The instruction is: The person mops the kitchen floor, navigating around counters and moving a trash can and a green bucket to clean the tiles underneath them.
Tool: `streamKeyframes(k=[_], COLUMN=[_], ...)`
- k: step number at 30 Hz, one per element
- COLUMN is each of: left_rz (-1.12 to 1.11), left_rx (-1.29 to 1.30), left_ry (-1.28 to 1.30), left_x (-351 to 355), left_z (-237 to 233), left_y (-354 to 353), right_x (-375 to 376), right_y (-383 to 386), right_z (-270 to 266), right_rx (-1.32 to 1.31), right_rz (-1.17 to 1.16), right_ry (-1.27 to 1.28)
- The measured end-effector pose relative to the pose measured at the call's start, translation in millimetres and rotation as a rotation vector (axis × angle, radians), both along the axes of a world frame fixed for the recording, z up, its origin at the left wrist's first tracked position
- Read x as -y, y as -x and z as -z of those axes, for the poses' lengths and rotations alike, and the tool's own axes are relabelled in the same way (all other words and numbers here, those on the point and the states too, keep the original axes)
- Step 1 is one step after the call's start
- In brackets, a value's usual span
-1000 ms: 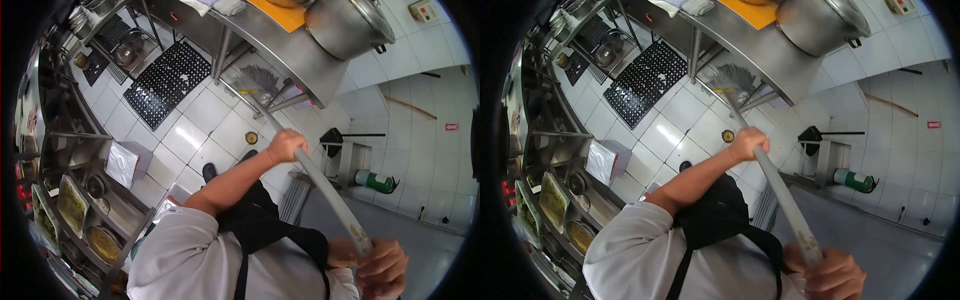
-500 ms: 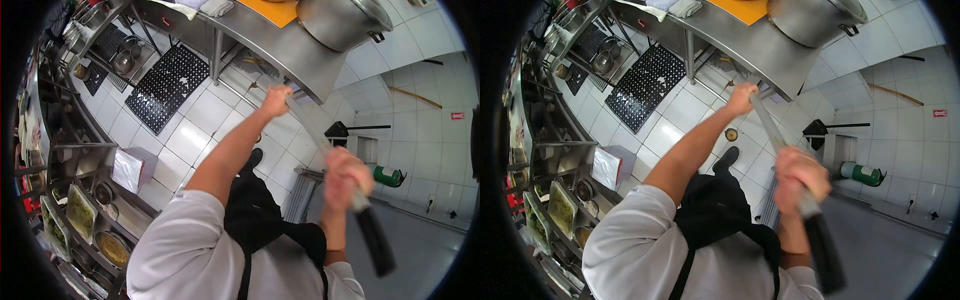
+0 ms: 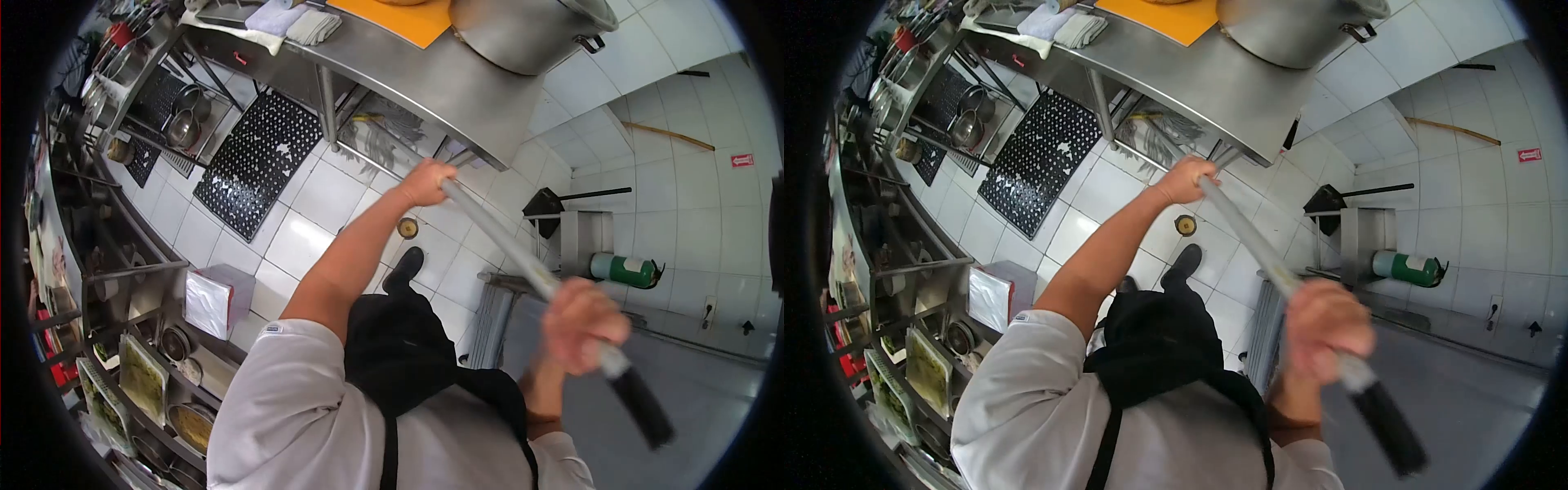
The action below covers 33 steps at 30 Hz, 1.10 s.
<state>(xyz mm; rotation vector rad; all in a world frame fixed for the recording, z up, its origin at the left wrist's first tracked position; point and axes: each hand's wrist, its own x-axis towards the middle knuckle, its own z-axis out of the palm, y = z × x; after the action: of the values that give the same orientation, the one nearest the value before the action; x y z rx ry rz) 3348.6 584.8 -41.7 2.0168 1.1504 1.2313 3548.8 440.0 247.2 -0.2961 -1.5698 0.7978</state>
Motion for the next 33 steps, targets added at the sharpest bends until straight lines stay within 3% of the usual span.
streamKeyframes(k=[3, 5, 8, 10, 13, 19, 24, 25, 28, 31, 33], left_rz=[-0.178, -0.275, -0.27, -0.293, -0.247, -0.102, 0.022, 0.035, -0.049, -0.099, -0.037], left_rx=[-0.084, -0.107, -0.039, 0.07, 0.222, 0.36, 0.336, 0.346, 0.312, 0.317, 0.329], left_ry=[0.017, 0.055, 0.048, -0.025, -0.079, 0.042, -0.017, -0.067, -0.206, -0.143, 0.054], left_x=[-11.2, -0.1, 20.0, 39.0, 63.2, 90.6, 43.4, 30.0, -0.7, -17.1, -9.1], left_z=[33.1, 37.7, -5.5, -38.7, -81.6, -106.5, -67.6, -58.3, -46.9, -67.8, -90.0], left_y=[17.4, 10.5, -6.9, -23.3, -44.8, -65.7, -62.1, -61.8, -77.5, -83.3, -78.1], right_x=[8.0, 12.4, 20.1, 20.3, 18.7, 44.6, 30.7, 28.1, 5.3, -27.8, -25.8], right_y=[17.8, 17.1, 10.9, 9.3, -2.0, 9.3, 59.2, 62.6, 40.1, 32.5, 25.3], right_z=[58.3, 61.0, 3.4, -47.4, -103.8, -151.5, -107.9, -96.5, -93.8, -108.7, -121.0], right_rx=[0.118, 0.156, 0.163, 0.228, 0.21, 0.288, 0.104, 0.172, -0.04, 0.06, 0.15], right_rz=[0.049, 0.038, 0.063, 0.083, -0.053, -0.089, 0.248, 0.158, 0.166, 0.117, 0.084], right_ry=[0.115, 0.127, 0.182, 0.081, 0.028, 0.012, -0.201, -0.182, -0.027, -0.052, -0.032])
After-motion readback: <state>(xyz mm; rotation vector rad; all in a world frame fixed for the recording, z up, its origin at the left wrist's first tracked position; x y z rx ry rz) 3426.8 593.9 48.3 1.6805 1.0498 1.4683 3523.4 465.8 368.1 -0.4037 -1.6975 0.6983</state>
